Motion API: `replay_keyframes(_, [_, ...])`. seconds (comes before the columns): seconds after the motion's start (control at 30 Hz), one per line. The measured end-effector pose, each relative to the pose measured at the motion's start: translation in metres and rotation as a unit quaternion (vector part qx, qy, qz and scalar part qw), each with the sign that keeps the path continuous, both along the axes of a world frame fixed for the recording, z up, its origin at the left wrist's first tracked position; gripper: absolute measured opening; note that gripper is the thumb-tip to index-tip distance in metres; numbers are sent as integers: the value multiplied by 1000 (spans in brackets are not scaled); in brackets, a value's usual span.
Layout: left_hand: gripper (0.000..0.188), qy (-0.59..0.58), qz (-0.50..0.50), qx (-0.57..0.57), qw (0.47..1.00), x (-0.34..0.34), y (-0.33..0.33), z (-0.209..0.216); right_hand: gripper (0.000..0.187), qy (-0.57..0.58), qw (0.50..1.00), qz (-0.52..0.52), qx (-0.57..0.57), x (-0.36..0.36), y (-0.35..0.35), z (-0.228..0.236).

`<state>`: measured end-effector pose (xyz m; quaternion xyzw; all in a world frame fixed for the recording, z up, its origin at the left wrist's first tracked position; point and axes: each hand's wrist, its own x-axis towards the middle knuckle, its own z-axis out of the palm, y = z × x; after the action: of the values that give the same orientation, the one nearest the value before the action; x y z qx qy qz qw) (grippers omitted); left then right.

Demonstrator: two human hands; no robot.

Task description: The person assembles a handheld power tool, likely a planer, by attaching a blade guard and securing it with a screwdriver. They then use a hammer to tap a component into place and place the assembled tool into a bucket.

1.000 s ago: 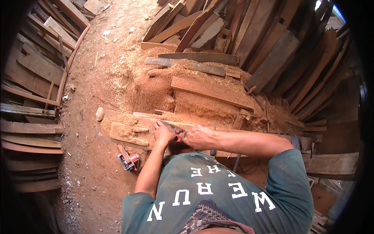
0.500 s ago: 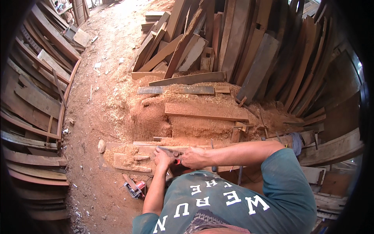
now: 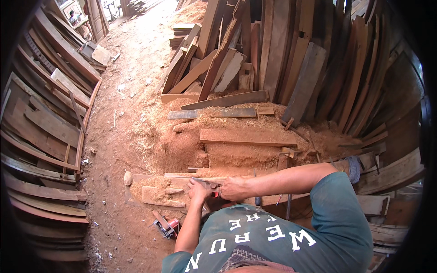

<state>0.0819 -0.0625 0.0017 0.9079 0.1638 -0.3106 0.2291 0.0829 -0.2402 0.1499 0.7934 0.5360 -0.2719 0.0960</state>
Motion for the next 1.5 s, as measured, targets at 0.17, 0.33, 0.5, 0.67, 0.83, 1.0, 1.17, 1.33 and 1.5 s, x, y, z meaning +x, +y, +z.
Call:
replay_keyframes(0.17, [136, -10, 6, -2, 1000, -1, -1, -3, 21, 30, 999, -16, 12, 9, -3, 3])
replay_keyframes(0.33, [133, -3, 6, -2, 1000, -2, -3, 10, 19, 44, 998, -41, -2, 9, -1, 6])
replay_keyframes(0.5, [124, -26, 5, -10, 1000, -5, 4, -10, 18, 98, 990, -92, -35, 21, -3, 25])
replay_keyframes(0.67, [115, -30, 3, -26, 999, -2, -1, 1, 18, 61, 995, -78, -10, 12, -9, 8])
replay_keyframes(0.83, [103, -117, 21, -79, 990, -17, 35, -62, 21, 29, 998, -41, 34, 3, 10, 23])
replay_keyframes(1.0, [88, -29, 244, -269, 931, -89, 52, -50, 20, 80, 989, -117, 45, 2, -2, 38])
replay_keyframes(1.17, [75, 91, 241, -453, 853, -131, 43, -25, 21, 85, 994, -62, 6, 10, -8, 31])
replay_keyframes(1.33, [62, 44, 196, -361, 911, -129, 24, -46, 28, 50, 998, 17, -34, 14, 5, 36])
replay_keyframes(1.5, [47, -45, 168, -303, 937, -128, 12, -43, 25, -16, 992, 123, -34, 18, 8, 36])
